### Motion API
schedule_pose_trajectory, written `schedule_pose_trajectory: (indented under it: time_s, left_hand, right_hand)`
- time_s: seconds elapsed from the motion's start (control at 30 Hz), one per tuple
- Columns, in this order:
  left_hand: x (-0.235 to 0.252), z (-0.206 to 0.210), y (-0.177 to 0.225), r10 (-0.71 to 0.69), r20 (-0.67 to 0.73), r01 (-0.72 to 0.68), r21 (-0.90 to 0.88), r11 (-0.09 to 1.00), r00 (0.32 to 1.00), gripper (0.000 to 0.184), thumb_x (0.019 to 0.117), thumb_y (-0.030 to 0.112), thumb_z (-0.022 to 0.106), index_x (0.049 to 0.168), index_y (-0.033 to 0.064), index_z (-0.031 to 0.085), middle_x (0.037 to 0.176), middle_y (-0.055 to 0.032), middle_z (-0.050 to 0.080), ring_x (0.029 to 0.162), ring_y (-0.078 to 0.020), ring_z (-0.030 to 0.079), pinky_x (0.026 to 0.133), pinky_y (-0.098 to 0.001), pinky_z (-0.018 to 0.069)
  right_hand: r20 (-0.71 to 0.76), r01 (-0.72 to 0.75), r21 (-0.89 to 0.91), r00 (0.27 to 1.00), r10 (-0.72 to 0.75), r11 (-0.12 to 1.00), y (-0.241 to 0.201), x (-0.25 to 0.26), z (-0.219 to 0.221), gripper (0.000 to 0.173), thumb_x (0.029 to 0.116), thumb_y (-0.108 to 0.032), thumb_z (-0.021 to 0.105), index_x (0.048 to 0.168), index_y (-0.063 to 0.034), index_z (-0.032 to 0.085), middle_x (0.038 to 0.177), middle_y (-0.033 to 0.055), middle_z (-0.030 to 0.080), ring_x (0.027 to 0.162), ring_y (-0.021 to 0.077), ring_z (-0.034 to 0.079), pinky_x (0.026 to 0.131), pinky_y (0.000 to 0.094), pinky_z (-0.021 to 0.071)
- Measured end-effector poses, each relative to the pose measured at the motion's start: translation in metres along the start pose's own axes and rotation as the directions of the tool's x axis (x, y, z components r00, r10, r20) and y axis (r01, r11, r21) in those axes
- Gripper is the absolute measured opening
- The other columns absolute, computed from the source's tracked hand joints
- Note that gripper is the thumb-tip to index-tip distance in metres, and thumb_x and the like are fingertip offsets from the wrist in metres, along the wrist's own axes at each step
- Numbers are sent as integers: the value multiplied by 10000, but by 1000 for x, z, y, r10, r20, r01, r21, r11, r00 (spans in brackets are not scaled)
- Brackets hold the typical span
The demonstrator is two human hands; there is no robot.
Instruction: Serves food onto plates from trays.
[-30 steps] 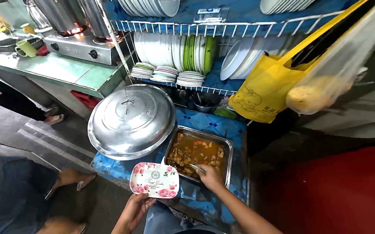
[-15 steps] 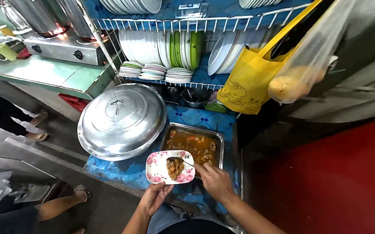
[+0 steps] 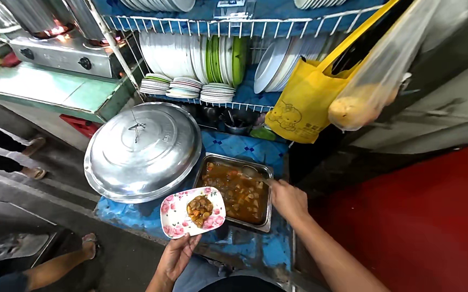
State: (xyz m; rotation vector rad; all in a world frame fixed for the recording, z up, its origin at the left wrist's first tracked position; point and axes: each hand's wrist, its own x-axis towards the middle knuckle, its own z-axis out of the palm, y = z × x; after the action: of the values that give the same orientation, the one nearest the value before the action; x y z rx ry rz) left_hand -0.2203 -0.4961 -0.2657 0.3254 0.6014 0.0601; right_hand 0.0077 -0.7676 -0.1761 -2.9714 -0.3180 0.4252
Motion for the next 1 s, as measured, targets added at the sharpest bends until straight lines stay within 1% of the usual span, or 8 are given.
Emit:
schedule_pose_trajectory:
  time_s: [0.07, 0.13, 0.27, 0.37, 0.47, 0.53, 0.7, 1.0]
  left_hand:
    - [-2, -3, 3, 8, -3, -8, -8, 1000, 1000, 308, 911, -67, 561, 1216, -41, 525, 1133, -270, 701, 1021, -370, 728, 953, -462, 594]
    - [-5, -7, 7, 15, -13, -15, -21, 1000, 1000, 297, 927, -73, 540, 1222, -46, 519, 1145, -279, 695, 1028, -377, 726, 958, -465, 593]
    - [-14, -17, 15, 60, -77, -61, -10, 998, 995, 290, 928, -68, 501, 1217, -39, 512, 1115, -275, 704, 988, -367, 738, 927, -453, 608]
    - [-23, -27, 22, 111, -118, -110, 13, 994, 987, 268, 950, -49, 463, 1211, -34, 518, 1106, -255, 713, 990, -351, 739, 928, -442, 608]
    - [-31, -39, 29, 145, -134, -146, 0, 989, 980, 242, 952, -37, 464, 1176, -41, 555, 1089, -257, 722, 980, -346, 744, 924, -434, 610]
    - [-35, -46, 33, 156, -142, -157, 8, 988, 977, 239, 963, -23, 445, 1162, -42, 575, 1073, -255, 729, 971, -336, 750, 921, -420, 612]
    - [-41, -57, 44, 176, -198, -166, 66, 984, 964, 250, 1000, -27, 373, 1177, -39, 548, 1077, -239, 730, 978, -322, 748, 921, -408, 612]
    - [-48, -51, 40, 198, -232, -200, 13, 980, 952, 241, 995, -31, 379, 1177, -44, 536, 1058, -241, 726, 949, -319, 749, 901, -409, 617]
  right_hand:
    - [10, -52, -121, 998, 54, 991, 9, 20, 10, 358, 1024, -94, 525, 1356, -144, 650, 1258, 213, 660, 977, 438, 695, 793, 594, 559]
    - [20, -48, -159, 998, 52, 986, 19, 34, 21, 399, 1021, -58, 539, 1408, -121, 611, 1321, 233, 619, 1024, 446, 679, 829, 590, 555]
    - [77, -16, -215, 996, 33, 976, 39, 38, 38, 485, 1023, -39, 517, 1495, -149, 535, 1371, 233, 590, 1042, 443, 676, 859, 573, 557]
    - [124, -55, -159, 989, 76, 986, 44, 19, 48, 483, 1028, -63, 474, 1495, -170, 539, 1396, 224, 591, 1063, 447, 680, 868, 596, 551]
    - [184, -108, -25, 977, 110, 994, 38, -11, 64, 436, 1036, -110, 453, 1450, -171, 577, 1330, 222, 638, 1091, 441, 683, 877, 616, 552]
    - [239, -107, 42, 967, 94, 993, 29, -27, 75, 433, 1052, -136, 442, 1464, -187, 566, 1325, 214, 640, 1116, 426, 675, 906, 600, 548]
    - [331, -63, 123, 944, 19, 990, -13, -46, 92, 442, 1064, -139, 420, 1485, -188, 548, 1338, 198, 642, 1164, 388, 667, 959, 569, 539]
    - [426, 116, 185, 886, -185, 976, -84, -29, 95, 420, 1063, -142, 427, 1459, -139, 568, 1344, 191, 645, 1234, 377, 631, 1024, 559, 504]
